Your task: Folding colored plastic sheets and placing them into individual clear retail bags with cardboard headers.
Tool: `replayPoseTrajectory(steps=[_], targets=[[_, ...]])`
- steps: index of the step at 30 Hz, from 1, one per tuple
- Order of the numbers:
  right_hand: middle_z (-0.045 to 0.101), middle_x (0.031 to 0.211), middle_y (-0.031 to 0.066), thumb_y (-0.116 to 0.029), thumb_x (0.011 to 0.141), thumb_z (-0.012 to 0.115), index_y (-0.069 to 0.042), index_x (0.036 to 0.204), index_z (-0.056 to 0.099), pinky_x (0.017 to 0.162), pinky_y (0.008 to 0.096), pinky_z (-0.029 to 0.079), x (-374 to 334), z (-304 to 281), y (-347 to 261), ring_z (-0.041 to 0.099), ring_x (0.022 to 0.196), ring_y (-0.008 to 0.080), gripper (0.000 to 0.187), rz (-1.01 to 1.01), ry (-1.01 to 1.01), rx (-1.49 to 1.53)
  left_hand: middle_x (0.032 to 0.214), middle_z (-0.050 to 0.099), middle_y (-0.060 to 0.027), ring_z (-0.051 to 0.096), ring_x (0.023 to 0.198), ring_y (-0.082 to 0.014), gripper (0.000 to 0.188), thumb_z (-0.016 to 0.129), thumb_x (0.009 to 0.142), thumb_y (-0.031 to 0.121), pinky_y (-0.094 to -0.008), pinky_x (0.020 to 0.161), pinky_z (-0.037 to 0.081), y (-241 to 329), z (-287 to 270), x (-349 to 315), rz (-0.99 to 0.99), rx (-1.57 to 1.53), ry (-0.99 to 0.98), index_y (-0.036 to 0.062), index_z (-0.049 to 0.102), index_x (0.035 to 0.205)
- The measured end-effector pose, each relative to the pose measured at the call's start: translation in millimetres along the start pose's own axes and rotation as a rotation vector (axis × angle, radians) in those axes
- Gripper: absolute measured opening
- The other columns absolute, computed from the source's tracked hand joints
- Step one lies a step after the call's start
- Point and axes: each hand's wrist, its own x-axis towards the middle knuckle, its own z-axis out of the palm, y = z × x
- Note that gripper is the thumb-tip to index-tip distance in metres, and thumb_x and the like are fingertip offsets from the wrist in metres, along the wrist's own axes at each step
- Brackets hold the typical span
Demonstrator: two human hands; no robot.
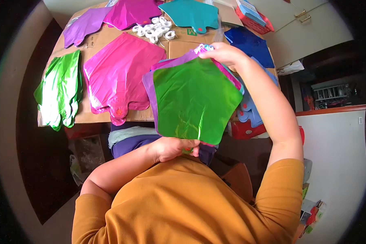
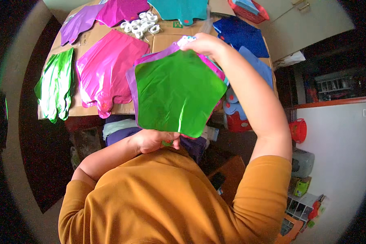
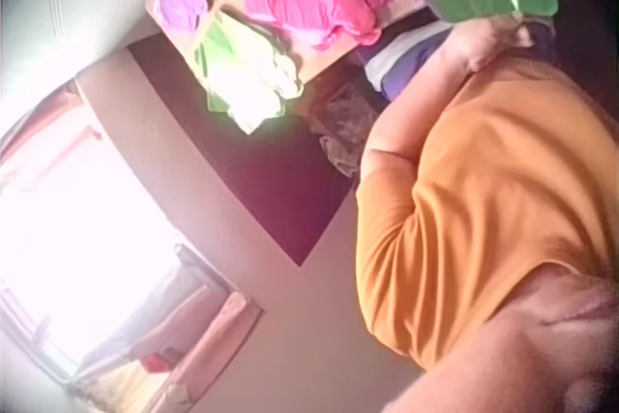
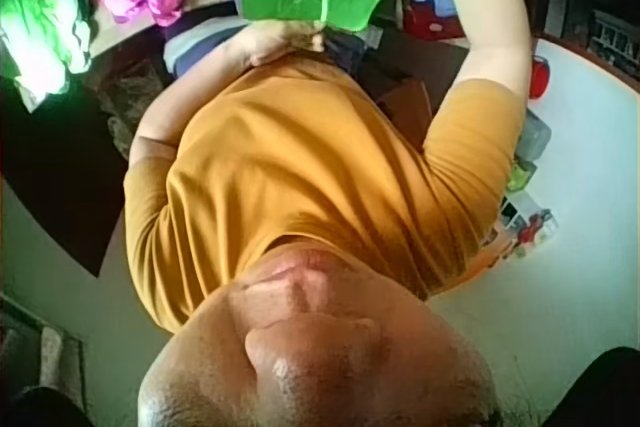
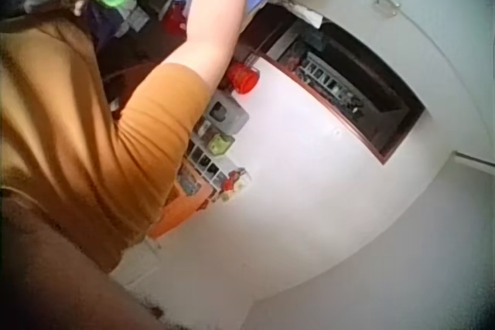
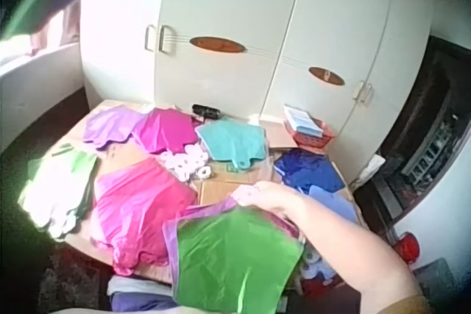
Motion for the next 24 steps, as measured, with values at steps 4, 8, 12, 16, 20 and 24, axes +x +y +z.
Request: replayPoseTrajectory(steps=[4,8,12,16,20,24], targets=[[0.065,0.108,0.0223,-0.065,0.072,0.065,0.009,0.109,0.06,0.085,0.038,0.049,30.8,29.7,-18.1,0.065,0.097,0.0274,0.083,0.126,0.318,-0.417,0.08,0.065,-0.002,0.056,0.077,-0.0126,0.015,0.06,0.091,0.019,-0.0278,0.074,0.043,2.7,7.1,3.0,-0.091,-0.007,0.027,0.007,0.066,0.097],[0.067,0.101,0.0226,-0.069,0.068,0.061,0.002,0.097,0.069,0.085,0.0397,0.049,23.4,55.8,-41.2,0.064,0.099,0.0349,0.078,0.148,0.421,-0.632,0.092,0.065,-0.0044,0.058,0.086,-0.014,0.024,0.061,0.09,0.022,-0.0297,0.08,0.045,-13.8,-6.2,14.3,-0.075,-0.245,-0.096,0.006,0.062,0.109],[0.067,0.096,0.0217,-0.052,0.069,0.064,0.001,0.089,0.07,0.083,0.0385,0.05,45.6,44.1,-21.8,0.065,0.093,0.0332,0.057,0.153,0.475,-0.598,0.102,0.063,-0.0053,0.059,0.094,-0.0149,0.032,0.063,0.089,0.025,-0.0303,0.086,0.046,0.9,-6.1,14.5,-0.165,-0.485,-0.144,0.005,0.058,0.114],[0.065,0.109,0.0207,-0.032,0.07,0.063,0.002,0.099,0.068,0.09,0.0364,0.049,57.1,36.0,-18.1,0.063,0.103,0.0336,0.045,0.192,0.426,-0.461,0.098,0.063,-0.0045,0.06,0.092,-0.0159,0.025,0.064,0.089,0.02,-0.0336,0.087,0.048,3.1,-5.4,16.8,-0.177,-0.581,-0.083,0.0058,0.058,0.109],[0.067,0.104,0.0212,-0.033,0.07,0.069,0.005,0.1,0.068,0.086,0.0367,0.049,56.2,33.7,-15.4,0.064,0.1,0.0308,0.048,0.169,0.378,-0.437,0.094,0.062,-0.0037,0.062,0.085,-0.0151,0.016,0.063,0.09,0.015,-0.0341,0.08,0.052,7.0,-0.9,17.1,-0.178,-0.61,0.074,0.0066,0.058,0.103],[0.066,0.084,0.0112,-0.033,0.072,0.077,-0.002,0.096,0.066,0.065,0.0347,0.051,64.1,19.9,8.2,0.061,0.075,0.0188,0.042,0.034,0.257,0.007,0.092,0.062,-0.0038,0.062,0.082,-0.0146,0.015,0.063,0.09,0.014,-0.0324,0.076,0.054,11.9,1.0,15.3,-0.183,-0.568,0.098,0.0071,0.058,0.101]])
